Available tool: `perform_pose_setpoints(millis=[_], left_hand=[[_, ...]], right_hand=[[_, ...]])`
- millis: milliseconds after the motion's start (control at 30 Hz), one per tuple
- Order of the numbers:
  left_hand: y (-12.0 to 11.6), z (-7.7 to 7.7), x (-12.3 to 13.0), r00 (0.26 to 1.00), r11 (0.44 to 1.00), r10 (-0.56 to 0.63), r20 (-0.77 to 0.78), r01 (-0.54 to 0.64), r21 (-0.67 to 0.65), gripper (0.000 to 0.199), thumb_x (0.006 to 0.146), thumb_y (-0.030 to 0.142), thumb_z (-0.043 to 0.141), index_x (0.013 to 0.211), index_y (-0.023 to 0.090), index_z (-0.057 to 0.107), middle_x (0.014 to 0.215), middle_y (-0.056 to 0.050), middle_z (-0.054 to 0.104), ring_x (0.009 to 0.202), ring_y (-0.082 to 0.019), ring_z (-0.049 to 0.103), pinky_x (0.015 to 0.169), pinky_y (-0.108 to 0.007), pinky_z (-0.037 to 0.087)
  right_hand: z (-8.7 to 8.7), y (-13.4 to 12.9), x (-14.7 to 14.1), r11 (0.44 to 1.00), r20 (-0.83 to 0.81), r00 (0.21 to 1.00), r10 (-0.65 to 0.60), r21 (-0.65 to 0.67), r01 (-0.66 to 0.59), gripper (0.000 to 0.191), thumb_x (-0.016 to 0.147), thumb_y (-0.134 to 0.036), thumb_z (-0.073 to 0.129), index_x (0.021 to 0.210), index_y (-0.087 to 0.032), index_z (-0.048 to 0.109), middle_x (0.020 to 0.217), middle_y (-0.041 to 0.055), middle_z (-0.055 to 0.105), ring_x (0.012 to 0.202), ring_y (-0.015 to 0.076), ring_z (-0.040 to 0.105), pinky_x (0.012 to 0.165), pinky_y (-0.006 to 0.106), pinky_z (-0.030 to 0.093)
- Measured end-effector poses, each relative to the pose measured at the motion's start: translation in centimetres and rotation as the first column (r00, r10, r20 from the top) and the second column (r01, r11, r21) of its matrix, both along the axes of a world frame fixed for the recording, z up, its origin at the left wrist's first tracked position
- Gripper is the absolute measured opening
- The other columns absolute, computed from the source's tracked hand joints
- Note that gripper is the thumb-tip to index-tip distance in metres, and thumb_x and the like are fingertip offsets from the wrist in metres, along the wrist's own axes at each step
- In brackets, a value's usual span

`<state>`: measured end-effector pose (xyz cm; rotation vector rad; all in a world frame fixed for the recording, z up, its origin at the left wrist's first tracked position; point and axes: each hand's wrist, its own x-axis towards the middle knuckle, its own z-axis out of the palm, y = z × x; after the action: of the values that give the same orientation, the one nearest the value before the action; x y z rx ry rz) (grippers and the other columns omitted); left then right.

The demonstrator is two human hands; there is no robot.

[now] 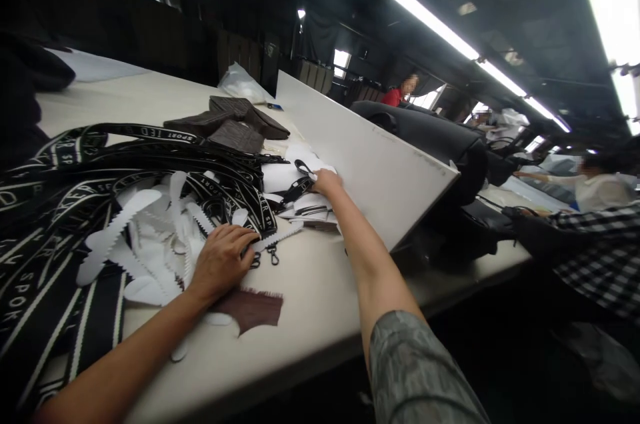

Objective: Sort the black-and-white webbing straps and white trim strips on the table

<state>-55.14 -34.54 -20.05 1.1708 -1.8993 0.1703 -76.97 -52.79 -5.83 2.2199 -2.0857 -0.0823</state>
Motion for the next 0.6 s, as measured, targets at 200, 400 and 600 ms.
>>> perform_pose_setpoints(millis=[200, 400, 600], left_hand=[[-0.3, -0.4, 0.3, 0.998, 0.997, 0.069, -0.005, -0.069, -0.031, 0.028, 0.087, 0.016, 0.050, 0.101, 0.011, 0.073, 0.105, -0.013, 0.067, 0.102, -0.031, 0.057, 0.101, -0.051, 0.041], [-0.4, -0.5, 0.6, 0.954, 0.965, 0.262, -0.147, -0.263, 0.012, 0.034, 0.085, 0.027, 0.056, 0.109, 0.008, 0.072, 0.139, -0.024, 0.045, 0.128, -0.041, 0.043, 0.109, -0.056, 0.037], [-0.1, -1.0, 2.0, 0.872, 0.903, 0.421, -0.250, -0.376, 0.209, 0.047, 0.083, 0.029, 0.060, 0.121, 0.002, 0.062, 0.142, -0.030, 0.036, 0.134, -0.043, 0.037, 0.115, -0.054, 0.032]], right_hand=[[2.2, 8.7, 0.4, 1.000, 0.129, 0.992, 0.018, 0.003, -0.019, 0.046, 0.092, -0.035, 0.058, 0.134, -0.020, 0.052, 0.114, 0.0143, 0.070, 0.104, 0.0309, 0.068, 0.089, 0.042, 0.054], [-2.6, 17.9, -3.3, 0.902, 0.614, 0.739, -0.278, 0.432, -0.020, 0.054, 0.101, -0.039, 0.033, 0.147, -0.011, 0.025, 0.087, 0.0145, 0.070, 0.060, 0.0261, 0.069, 0.062, 0.039, 0.057], [-5.8, 22.4, -3.6, 0.966, 0.212, 0.944, -0.252, 0.107, 0.234, 0.063, 0.103, -0.044, 0.030, 0.157, -0.012, 0.021, 0.108, 0.0223, 0.071, 0.102, 0.0355, 0.069, 0.090, 0.046, 0.050]])
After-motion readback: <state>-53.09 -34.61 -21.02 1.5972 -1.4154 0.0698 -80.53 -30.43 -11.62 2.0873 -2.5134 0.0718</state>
